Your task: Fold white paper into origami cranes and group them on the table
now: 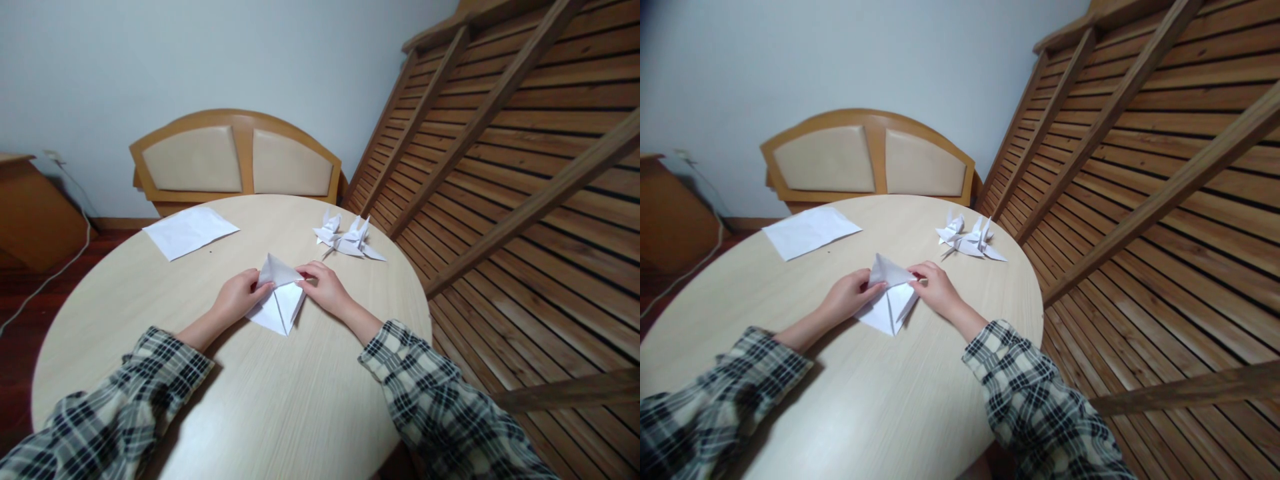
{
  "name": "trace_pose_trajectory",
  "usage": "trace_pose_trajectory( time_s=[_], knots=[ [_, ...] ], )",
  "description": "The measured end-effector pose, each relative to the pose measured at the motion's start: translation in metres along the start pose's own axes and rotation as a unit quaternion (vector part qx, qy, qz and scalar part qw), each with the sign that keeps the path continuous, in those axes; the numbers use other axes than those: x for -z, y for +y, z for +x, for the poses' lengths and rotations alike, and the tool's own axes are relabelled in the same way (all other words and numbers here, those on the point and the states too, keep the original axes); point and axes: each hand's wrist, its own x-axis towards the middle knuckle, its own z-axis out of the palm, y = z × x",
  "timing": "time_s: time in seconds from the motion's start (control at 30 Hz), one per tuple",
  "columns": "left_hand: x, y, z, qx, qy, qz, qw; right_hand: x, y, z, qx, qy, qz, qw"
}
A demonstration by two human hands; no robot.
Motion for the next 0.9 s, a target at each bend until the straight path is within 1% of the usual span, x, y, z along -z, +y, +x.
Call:
trace_pose_trajectory(
  time_s=[0.1,0.33,0.43,0.53,0.7,0.83,0.9],
  knots=[
    [0.001,0.002,-0.001,0.002,-0.001,-0.001,1.000,-0.004,0.003,0.000,-0.026,-0.001,0.002,1.000],
    [0.001,0.010,-0.003,-0.052,0.014,-0.014,0.998,-0.015,0.003,-0.002,-0.089,-0.017,-0.020,0.996],
    [0.000,0.011,-0.004,-0.069,0.019,-0.020,0.997,-0.016,0.000,-0.003,-0.087,-0.028,-0.045,0.995],
    [-0.001,0.010,-0.006,-0.076,0.014,-0.024,0.997,-0.016,-0.003,-0.005,-0.088,-0.024,-0.090,0.992],
    [-0.001,0.014,-0.007,-0.057,-0.009,-0.016,0.998,-0.021,-0.005,-0.006,-0.082,-0.014,-0.141,0.987],
    [0.001,0.018,-0.008,-0.049,-0.013,-0.006,0.999,-0.025,-0.004,-0.007,-0.063,-0.002,-0.148,0.987],
    [0.001,0.019,-0.008,-0.042,-0.010,0.002,0.999,-0.025,-0.003,-0.007,-0.065,0.001,-0.142,0.988]
  ],
)
